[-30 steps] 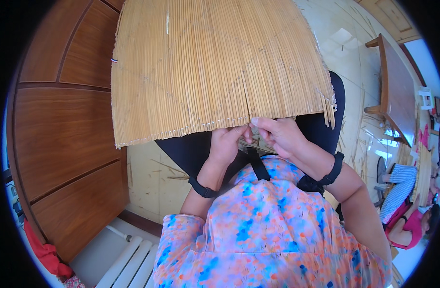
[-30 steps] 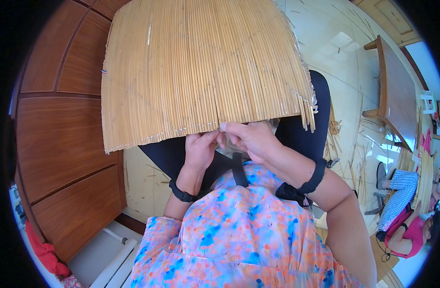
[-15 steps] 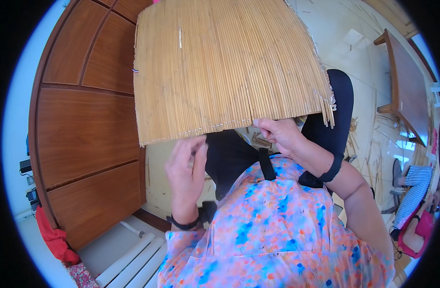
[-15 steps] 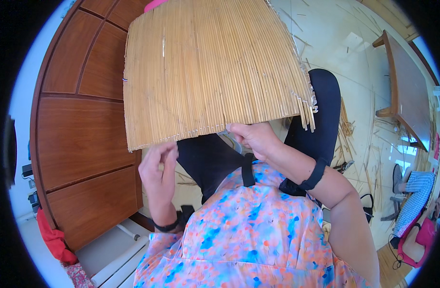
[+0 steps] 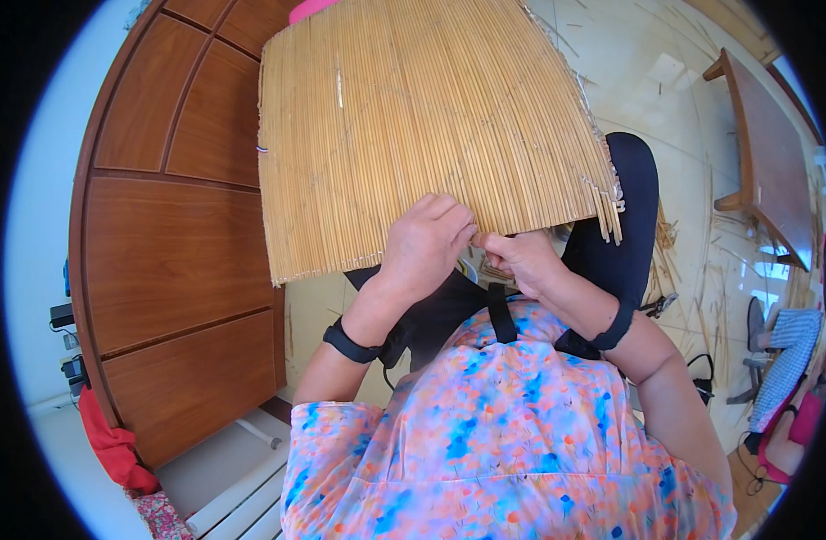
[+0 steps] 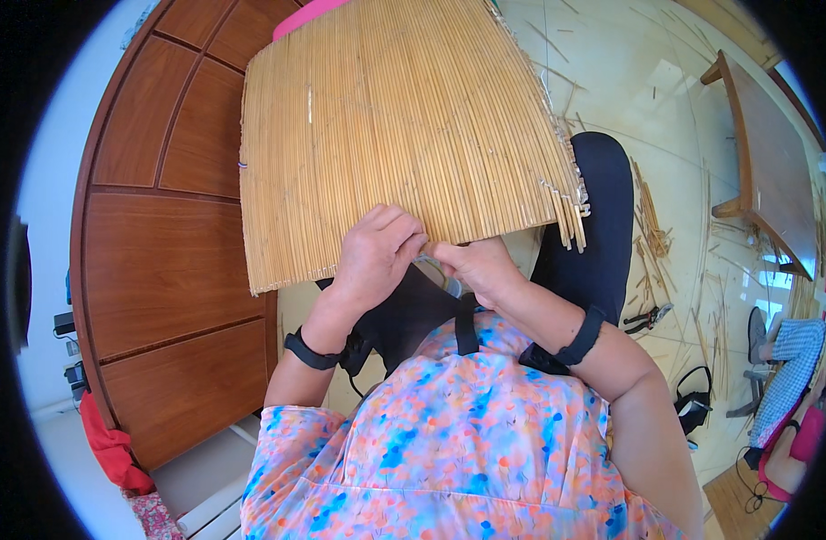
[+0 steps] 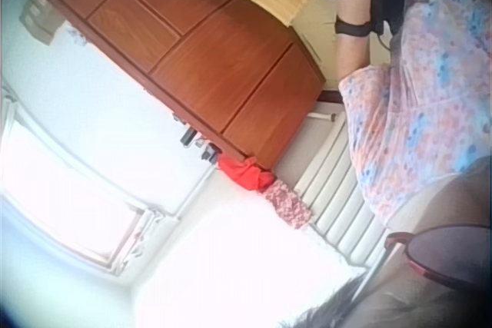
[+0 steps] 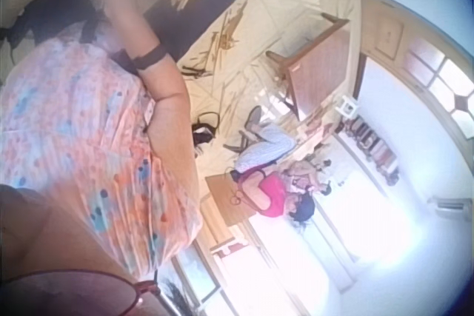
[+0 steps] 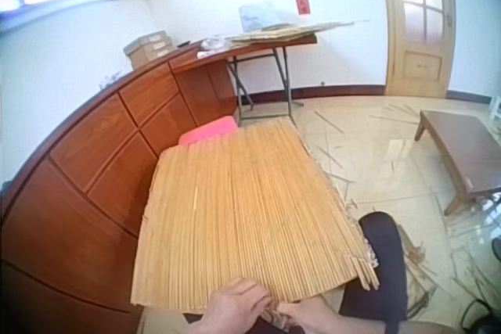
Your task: The person weaves thin wooden rods or reeds together using a white cord and needle to construct a flexible mat.
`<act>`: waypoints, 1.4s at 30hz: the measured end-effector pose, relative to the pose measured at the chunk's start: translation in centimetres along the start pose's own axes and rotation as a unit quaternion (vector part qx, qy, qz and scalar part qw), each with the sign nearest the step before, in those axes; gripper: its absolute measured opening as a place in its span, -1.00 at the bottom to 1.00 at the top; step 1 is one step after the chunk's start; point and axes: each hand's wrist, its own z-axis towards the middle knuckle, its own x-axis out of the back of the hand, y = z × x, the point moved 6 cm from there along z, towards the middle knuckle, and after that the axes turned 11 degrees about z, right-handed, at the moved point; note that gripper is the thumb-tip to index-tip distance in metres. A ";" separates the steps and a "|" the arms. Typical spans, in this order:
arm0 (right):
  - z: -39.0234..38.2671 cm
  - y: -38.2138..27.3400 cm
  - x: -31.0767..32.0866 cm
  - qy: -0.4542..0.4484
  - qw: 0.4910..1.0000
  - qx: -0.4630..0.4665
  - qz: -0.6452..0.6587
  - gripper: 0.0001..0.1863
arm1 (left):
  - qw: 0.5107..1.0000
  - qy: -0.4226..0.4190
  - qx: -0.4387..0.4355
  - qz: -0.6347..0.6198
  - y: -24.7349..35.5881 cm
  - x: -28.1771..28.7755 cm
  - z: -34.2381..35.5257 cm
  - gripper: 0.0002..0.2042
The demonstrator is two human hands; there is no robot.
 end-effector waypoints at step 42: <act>-0.4 0.6 0.1 0.044 0.998 -0.054 0.006 -0.91 | 0.883 0.063 0.002 -0.465 3.4 13.7 10.1 -0.90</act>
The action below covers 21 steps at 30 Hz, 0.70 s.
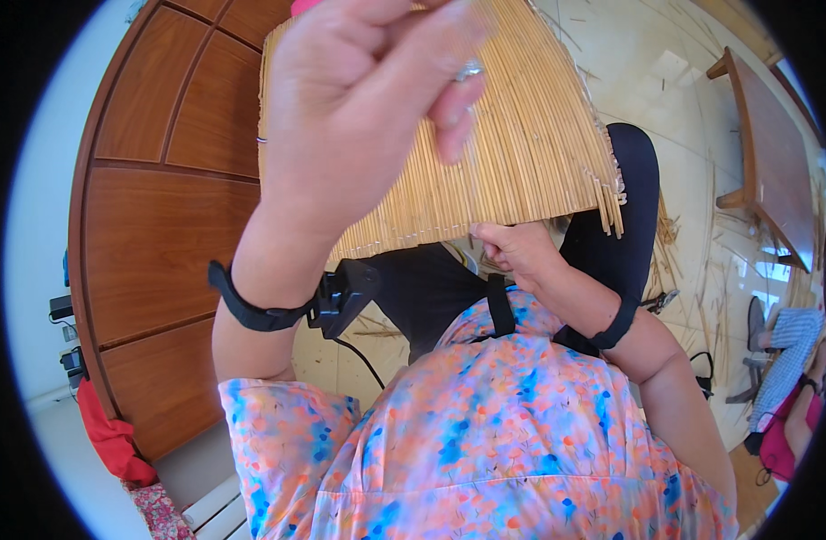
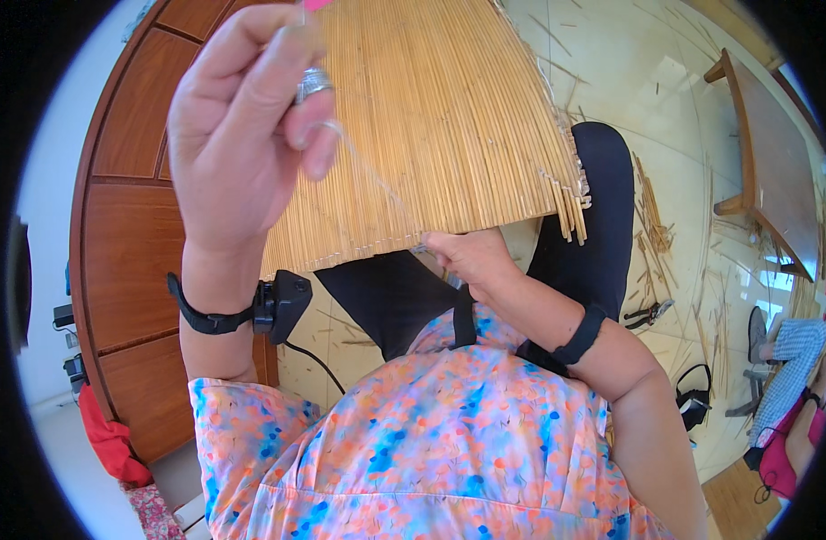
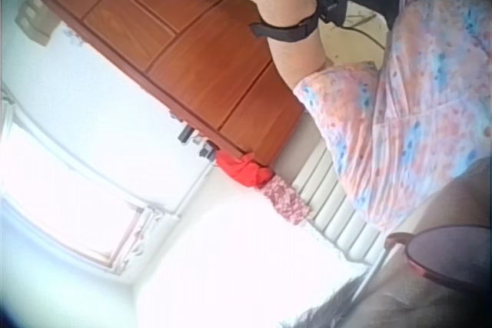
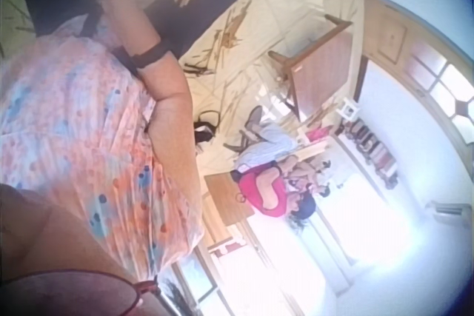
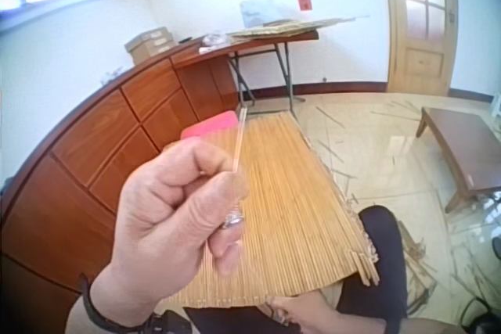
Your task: The person weaves thin wooden rods or reeds together using a white cord and needle to construct a flexible mat.
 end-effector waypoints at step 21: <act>0.5 0.6 0.3 -0.069 0.997 0.010 -0.030 -0.85 | 0.996 0.017 -0.031 0.086 -1.4 2.1 2.3 -0.81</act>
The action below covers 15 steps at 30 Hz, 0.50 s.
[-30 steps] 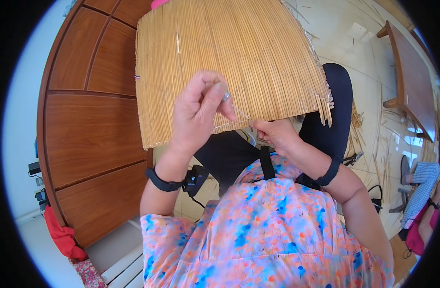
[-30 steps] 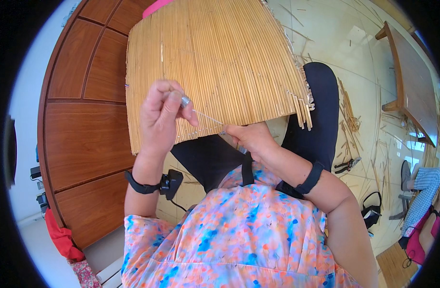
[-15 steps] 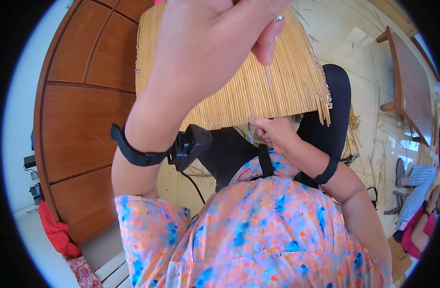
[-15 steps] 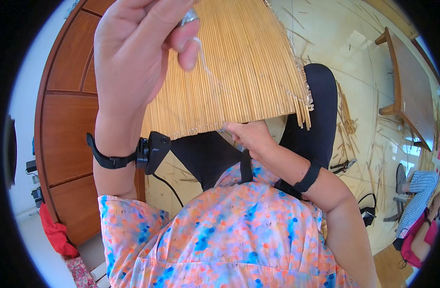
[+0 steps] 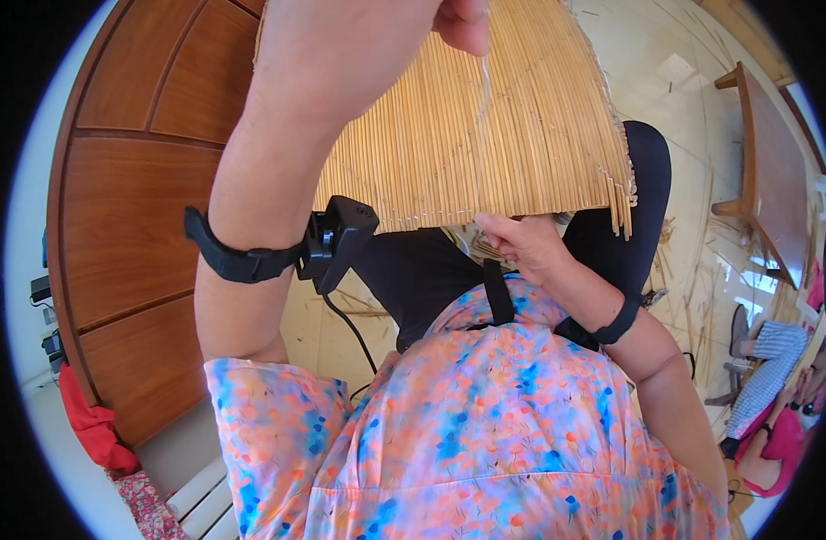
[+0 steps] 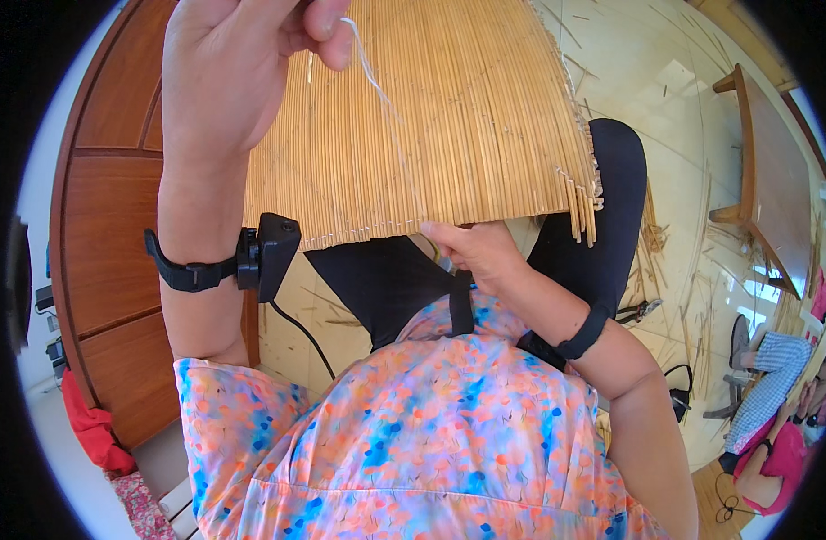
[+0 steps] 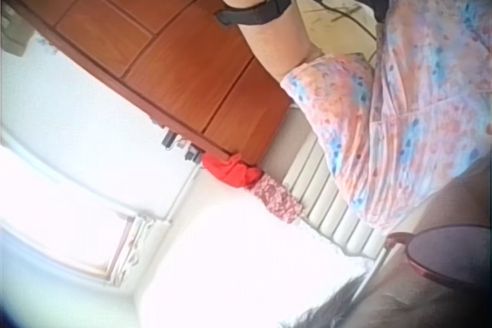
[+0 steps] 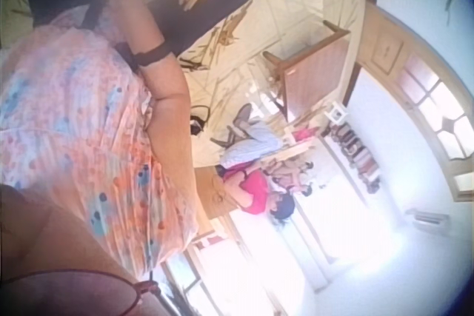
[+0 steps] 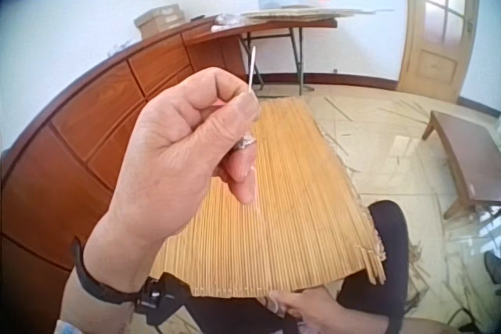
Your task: The person weaves thin wooden rods or reeds together using a white cord and needle to construct a flexible mat.
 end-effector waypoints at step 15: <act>-0.4 0.0 -0.6 0.095 0.995 -0.021 0.003 -0.85 | 0.995 0.010 -0.039 -0.091 -0.6 -0.2 1.0 -0.81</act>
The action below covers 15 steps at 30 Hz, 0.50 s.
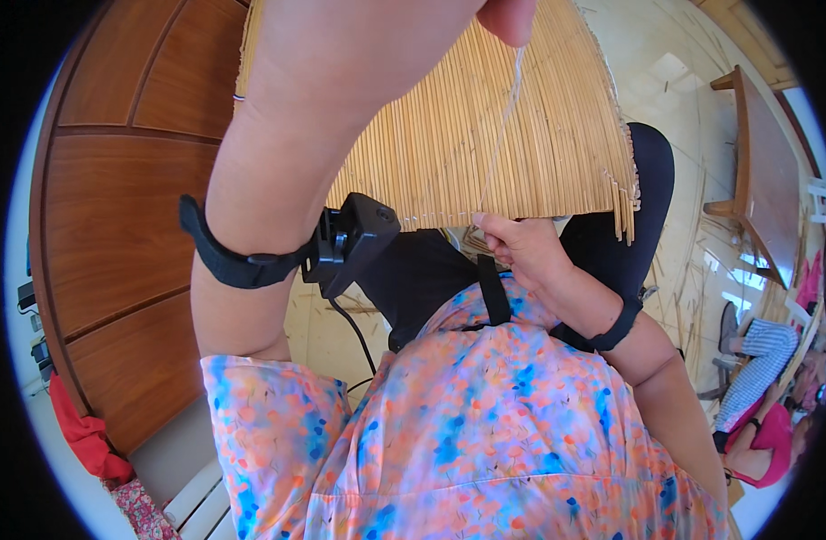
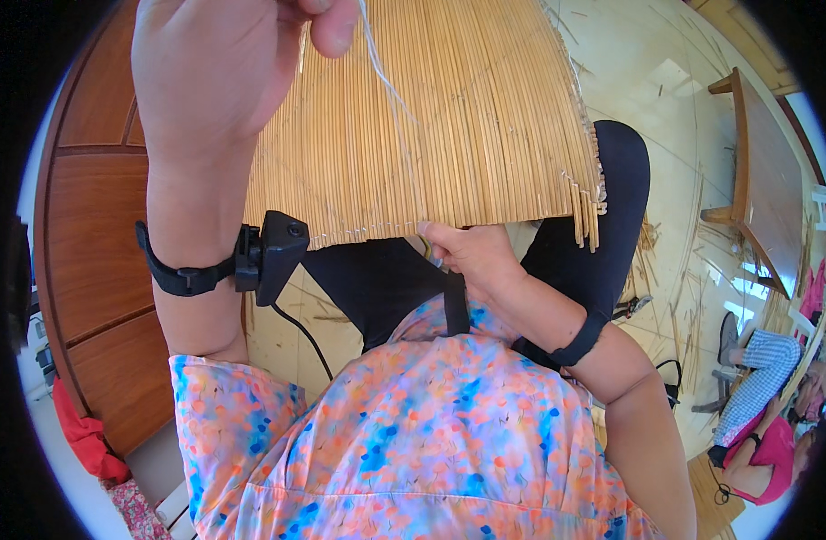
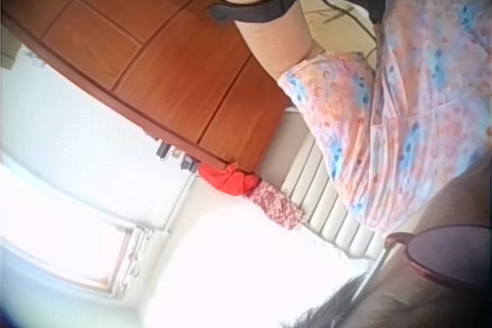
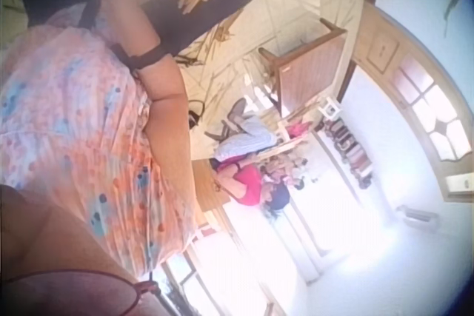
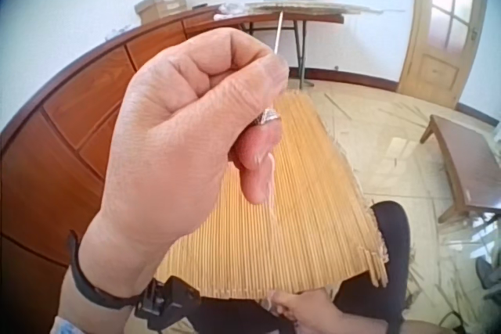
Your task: The person weaves thin wooden rods or reeds together using a white cord and needle to construct a flexible mat.
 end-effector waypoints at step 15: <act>-0.5 -0.3 0.8 -0.063 0.997 -0.005 -0.039 -0.90 | 0.972 -0.075 0.096 0.199 -0.9 1.0 -3.8 -0.89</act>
